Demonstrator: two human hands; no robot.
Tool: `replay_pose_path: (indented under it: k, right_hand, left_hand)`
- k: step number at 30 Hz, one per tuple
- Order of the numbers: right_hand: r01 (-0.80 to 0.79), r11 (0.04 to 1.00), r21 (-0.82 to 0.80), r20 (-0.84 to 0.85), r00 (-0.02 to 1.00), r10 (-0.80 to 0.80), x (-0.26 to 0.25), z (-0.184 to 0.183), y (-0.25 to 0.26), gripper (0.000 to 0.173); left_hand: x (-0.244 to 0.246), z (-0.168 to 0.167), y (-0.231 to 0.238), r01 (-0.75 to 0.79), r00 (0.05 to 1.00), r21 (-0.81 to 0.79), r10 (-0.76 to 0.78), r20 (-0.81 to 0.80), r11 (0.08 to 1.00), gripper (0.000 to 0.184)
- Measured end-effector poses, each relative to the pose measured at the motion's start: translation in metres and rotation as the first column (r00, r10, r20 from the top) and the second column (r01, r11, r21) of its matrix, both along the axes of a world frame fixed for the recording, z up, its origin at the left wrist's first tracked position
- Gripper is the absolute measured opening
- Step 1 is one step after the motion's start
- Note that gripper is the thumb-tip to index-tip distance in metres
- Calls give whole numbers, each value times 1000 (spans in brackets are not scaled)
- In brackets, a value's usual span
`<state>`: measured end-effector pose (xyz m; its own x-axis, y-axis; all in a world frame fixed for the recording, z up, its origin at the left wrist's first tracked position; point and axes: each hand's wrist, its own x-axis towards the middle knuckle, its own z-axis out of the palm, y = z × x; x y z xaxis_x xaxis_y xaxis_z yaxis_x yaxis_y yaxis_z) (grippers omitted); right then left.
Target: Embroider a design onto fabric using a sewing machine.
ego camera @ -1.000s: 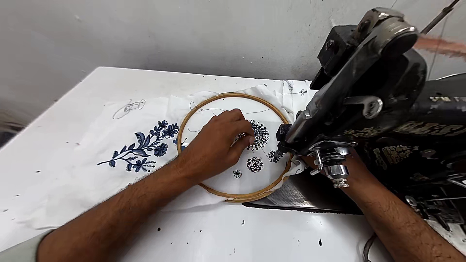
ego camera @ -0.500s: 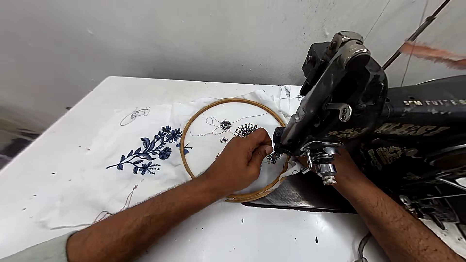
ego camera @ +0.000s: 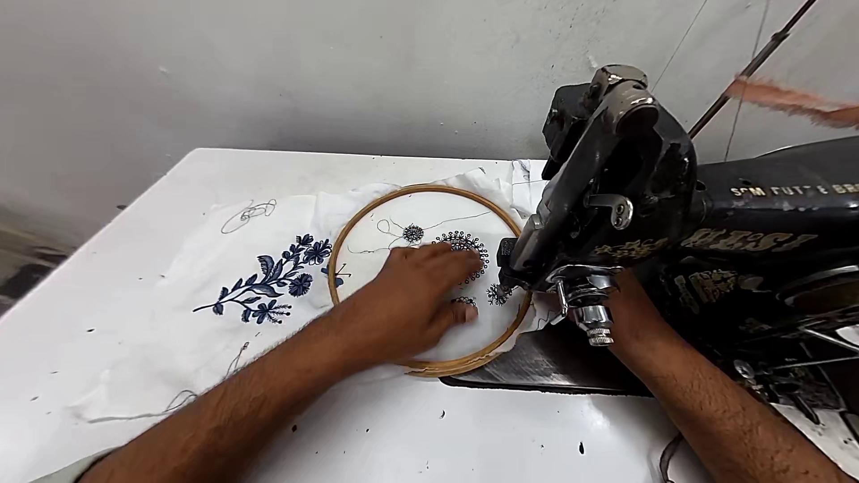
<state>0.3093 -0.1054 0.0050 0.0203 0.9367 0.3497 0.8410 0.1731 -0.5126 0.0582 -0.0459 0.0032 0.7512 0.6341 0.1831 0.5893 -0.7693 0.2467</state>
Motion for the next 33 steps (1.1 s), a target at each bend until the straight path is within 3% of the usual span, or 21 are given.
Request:
replay_pose_path:
  k: [3, 18, 23, 27, 33]
  right_hand:
    - [-6, 999, -43, 32, 999, 7, 0, 0, -3, 25]
    - [34, 993, -111, -18, 999, -36, 2, 3, 0, 20]
    - [-39, 999, 8, 65, 997, 39, 4, 0, 1, 18]
    - [-28, 999, -21, 54, 998, 29, 2, 4, 1, 18]
    - [30, 998, -46, 89, 996, -26, -6, 6, 5, 28]
  left_hand:
    - [1, -4, -10, 7, 991, 2, -6, -131, 1000, 62]
    - [4, -8, -11, 8, 993, 31, -4, -121, 1000, 61]
    - [3, -5, -12, 19, 993, 23, -16, -121, 1000, 60]
    - [3, 1, -8, 37, 988, -20, -40, -151, 999, 59]
    - [0, -1, 10, 117, 993, -53, -118, -24, 992, 47]
